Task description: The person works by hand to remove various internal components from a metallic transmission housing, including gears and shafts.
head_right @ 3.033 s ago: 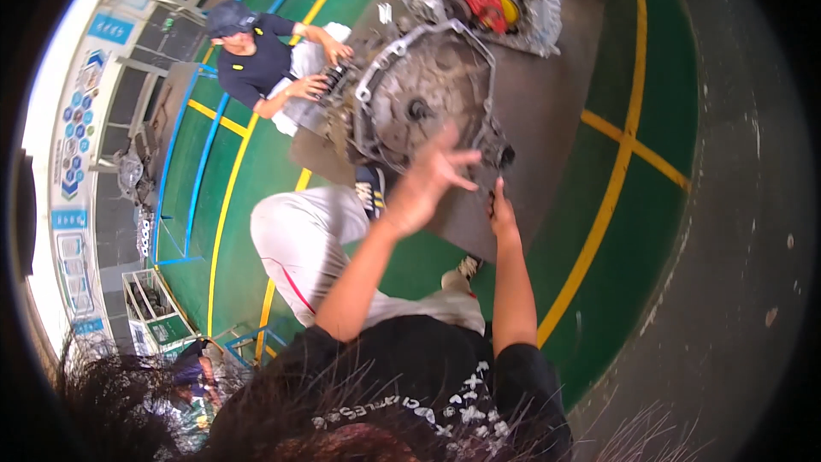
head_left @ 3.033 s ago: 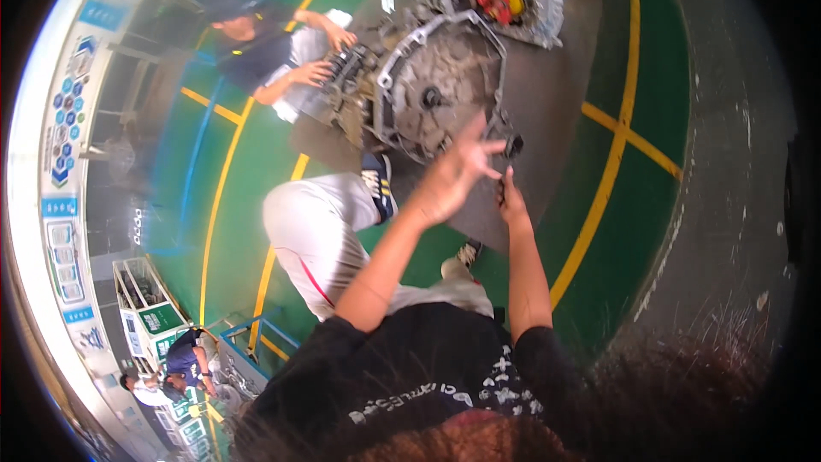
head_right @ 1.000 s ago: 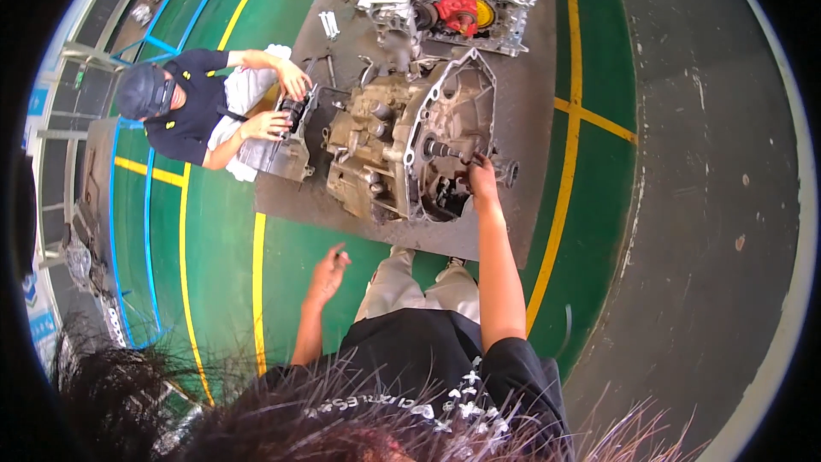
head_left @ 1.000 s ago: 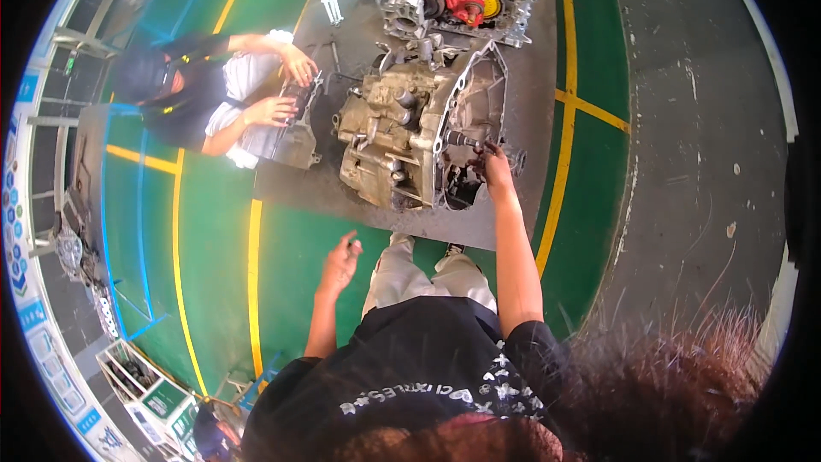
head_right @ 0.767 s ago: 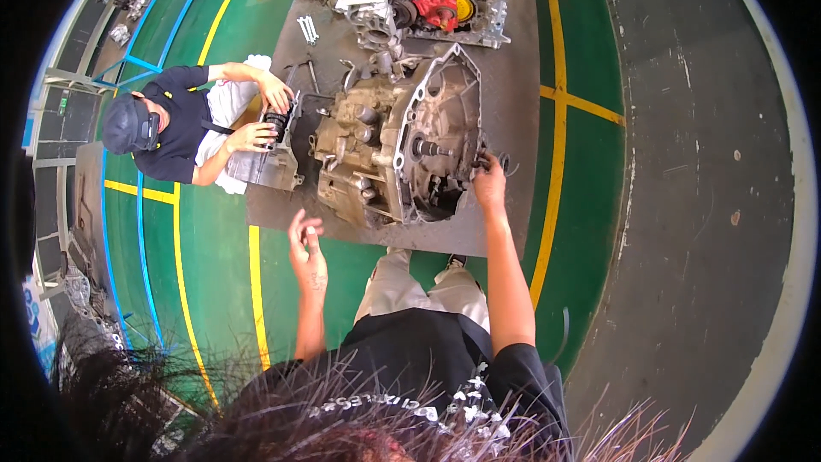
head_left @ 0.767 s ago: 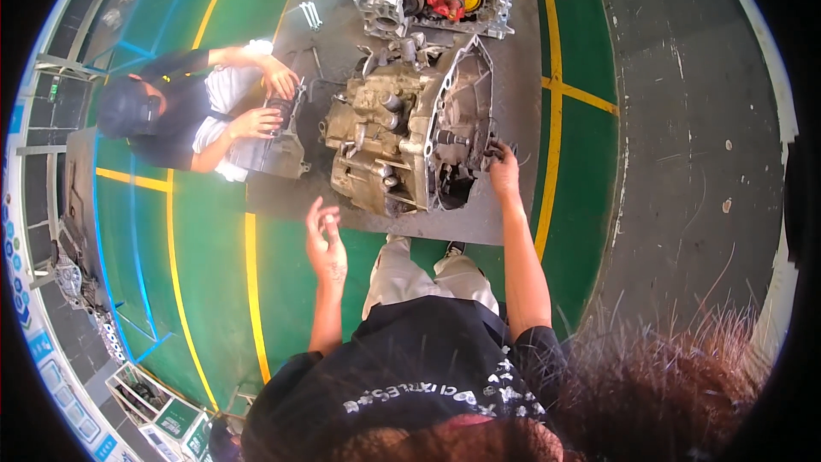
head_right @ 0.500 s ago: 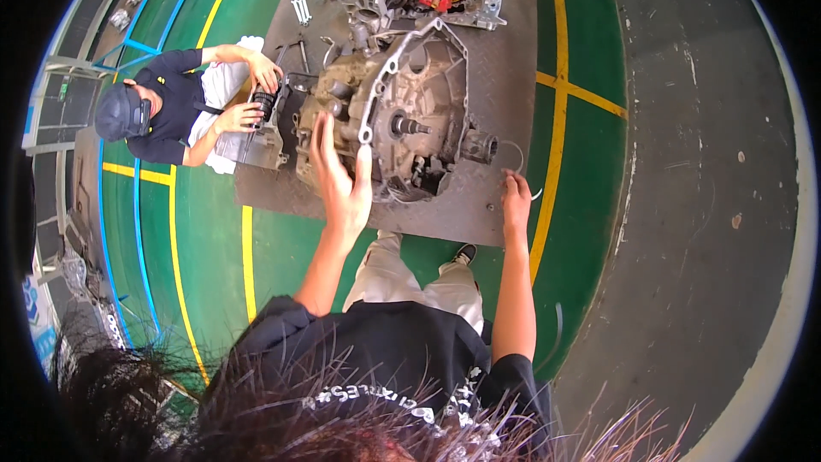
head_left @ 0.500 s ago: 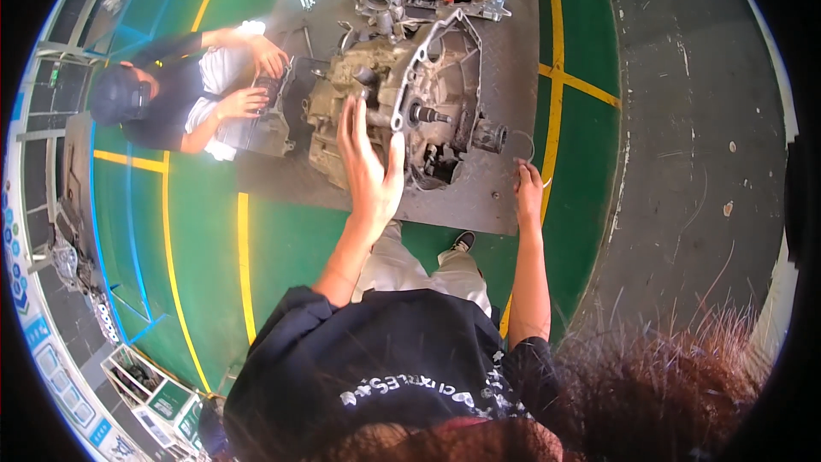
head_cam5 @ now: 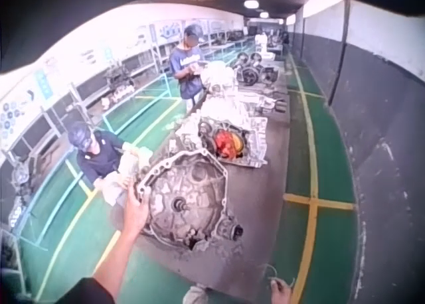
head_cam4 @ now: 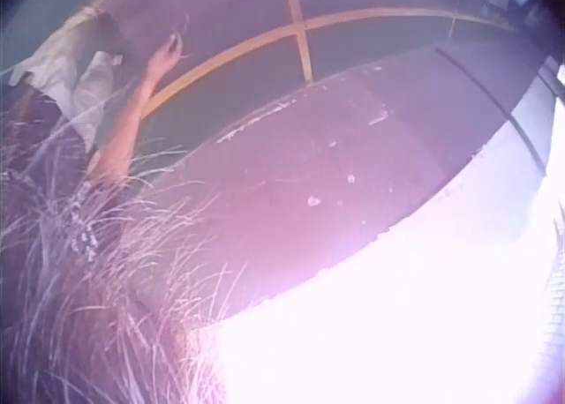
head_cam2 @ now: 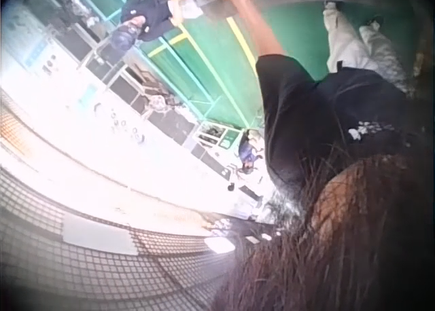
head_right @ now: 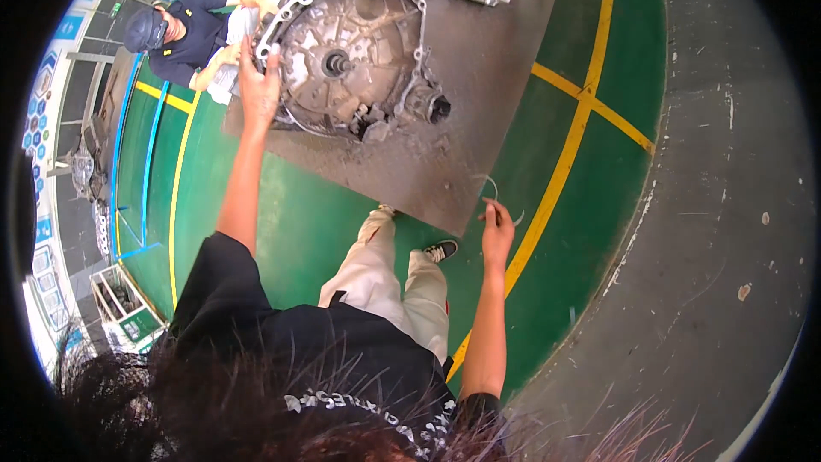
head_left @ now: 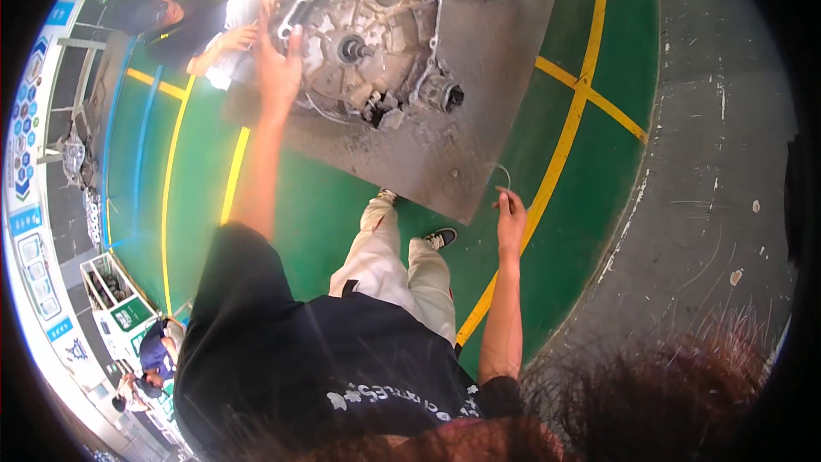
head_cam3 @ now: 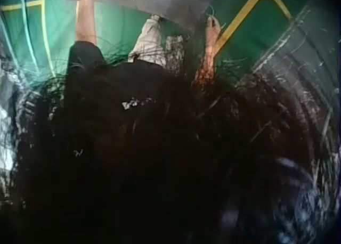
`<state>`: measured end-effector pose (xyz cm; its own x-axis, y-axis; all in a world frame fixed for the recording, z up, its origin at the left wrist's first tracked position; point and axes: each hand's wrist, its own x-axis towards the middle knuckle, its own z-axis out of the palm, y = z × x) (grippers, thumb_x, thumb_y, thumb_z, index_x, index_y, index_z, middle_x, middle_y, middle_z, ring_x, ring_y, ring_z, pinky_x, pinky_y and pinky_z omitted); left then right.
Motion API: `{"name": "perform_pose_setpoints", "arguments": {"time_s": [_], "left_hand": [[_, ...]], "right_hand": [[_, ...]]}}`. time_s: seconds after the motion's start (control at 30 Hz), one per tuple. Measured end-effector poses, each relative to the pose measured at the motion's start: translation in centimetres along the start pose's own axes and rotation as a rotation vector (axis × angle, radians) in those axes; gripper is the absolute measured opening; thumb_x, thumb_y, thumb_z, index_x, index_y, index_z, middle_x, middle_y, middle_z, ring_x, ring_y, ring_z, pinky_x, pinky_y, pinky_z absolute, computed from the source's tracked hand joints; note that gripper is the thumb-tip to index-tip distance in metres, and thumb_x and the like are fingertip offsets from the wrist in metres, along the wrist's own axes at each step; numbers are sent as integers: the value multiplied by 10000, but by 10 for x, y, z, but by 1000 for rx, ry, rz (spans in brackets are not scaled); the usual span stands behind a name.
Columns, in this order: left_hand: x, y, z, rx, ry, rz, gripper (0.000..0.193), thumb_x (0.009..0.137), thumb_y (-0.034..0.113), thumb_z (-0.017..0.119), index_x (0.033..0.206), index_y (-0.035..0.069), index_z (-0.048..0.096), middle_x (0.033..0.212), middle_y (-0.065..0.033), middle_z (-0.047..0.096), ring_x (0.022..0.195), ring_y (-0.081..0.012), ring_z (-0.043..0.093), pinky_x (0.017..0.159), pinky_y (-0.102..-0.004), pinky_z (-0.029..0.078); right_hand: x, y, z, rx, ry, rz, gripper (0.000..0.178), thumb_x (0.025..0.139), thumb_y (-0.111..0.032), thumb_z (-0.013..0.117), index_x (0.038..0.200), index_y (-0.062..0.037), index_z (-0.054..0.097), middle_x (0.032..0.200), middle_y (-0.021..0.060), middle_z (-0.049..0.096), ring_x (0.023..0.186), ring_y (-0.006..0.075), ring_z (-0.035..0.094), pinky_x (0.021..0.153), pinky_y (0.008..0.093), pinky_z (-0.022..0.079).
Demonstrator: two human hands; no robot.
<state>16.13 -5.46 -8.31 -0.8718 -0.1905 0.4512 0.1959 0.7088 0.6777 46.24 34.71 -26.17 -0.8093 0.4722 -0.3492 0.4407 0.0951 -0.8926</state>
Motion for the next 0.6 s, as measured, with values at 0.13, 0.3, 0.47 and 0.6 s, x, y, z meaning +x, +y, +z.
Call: {"name": "perform_pose_setpoints", "arguments": {"time_s": [0.13, 0.3, 0.47, 0.6], "left_hand": [[0, -5, 2, -116, -44, 13, 736, 995, 352, 628, 1546, -21, 312, 1546, -233, 416, 1442, -327, 392, 1193, -405, 283], [2, -19, 4, 64, -28, 35, 711, 1009, 368, 616, 1517, -53, 353, 1501, -234, 470, 1383, -297, 464, 1151, -359, 335], [0, -21, 5, 55, -30, -25, 706, 1011, 374, 612, 1533, -21, 346, 1480, -204, 492, 1357, -276, 476, 1146, -350, 333], [-1, -15, 4, -1, -37, -83, 702, 1017, 376, 602, 1553, 13, 331, 1479, -180, 480, 1356, -265, 459, 1153, -345, 314]], "right_hand": [[42, -26, 23, 101, -23, -151, 227, 1009, -192, 621, 1123, -15, 705, 846, 24, 672, 783, 95, 591, 727, 261, 469], [93, -54, 68, -97, 24, -170, 265, 975, -268, 642, 1125, -70, 736, 846, 120, 735, 783, 234, 703, 770, 345, 524], [109, -65, 90, -222, 31, -158, 284, 967, -314, 631, 1141, -121, 745, 912, 161, 746, 855, 331, 717, 779, 421, 541], [111, -70, 98, -400, 53, -174, 279, 966, -328, 614, 1141, -160, 751, 932, 191, 732, 870, 407, 697, 759, 483, 546]]}}
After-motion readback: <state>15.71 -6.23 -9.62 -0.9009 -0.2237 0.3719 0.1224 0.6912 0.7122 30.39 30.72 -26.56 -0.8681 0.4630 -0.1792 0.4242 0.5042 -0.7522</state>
